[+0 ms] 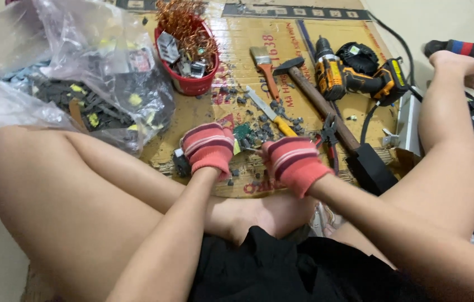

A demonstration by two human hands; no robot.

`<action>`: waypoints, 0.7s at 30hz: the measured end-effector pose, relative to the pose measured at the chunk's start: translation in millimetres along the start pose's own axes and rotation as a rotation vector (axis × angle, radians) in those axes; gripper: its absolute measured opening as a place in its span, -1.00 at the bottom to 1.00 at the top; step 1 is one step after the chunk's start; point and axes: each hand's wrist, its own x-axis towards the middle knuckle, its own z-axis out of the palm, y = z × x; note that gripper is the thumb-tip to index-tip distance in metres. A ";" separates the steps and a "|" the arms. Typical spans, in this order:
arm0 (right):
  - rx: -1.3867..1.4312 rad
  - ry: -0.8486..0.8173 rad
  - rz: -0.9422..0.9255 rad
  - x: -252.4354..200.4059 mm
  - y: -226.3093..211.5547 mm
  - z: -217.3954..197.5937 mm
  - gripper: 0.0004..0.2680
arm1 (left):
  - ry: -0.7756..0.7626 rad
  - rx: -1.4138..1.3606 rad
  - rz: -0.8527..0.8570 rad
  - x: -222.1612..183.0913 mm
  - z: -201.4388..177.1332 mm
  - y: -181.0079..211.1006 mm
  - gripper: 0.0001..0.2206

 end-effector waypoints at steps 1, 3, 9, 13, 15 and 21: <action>0.544 -0.027 0.138 21.3 17.4 16.5 -0.89 | 0.005 0.001 -0.003 2.2 0.2 -0.5 -0.74; 1.085 -0.052 0.273 45.9 43.6 35.7 -0.79 | 0.014 0.002 -0.010 6.2 0.7 1.2 -0.74; -0.176 0.188 -0.276 42.8 47.8 17.9 -0.86 | 0.043 0.017 -0.041 5.3 -0.1 0.3 -0.74; -0.132 0.323 -0.450 60.3 68.7 33.5 -0.85 | 0.055 0.032 -0.061 4.6 -4.6 2.3 -0.75; -0.117 0.401 -0.531 75.2 84.0 38.9 -0.84 | 0.056 0.040 -0.069 4.8 -6.7 3.4 -0.75; -0.205 0.321 -0.688 119.5 118.8 45.6 -0.78 | 0.073 0.071 -0.094 3.9 -13.2 7.5 -0.76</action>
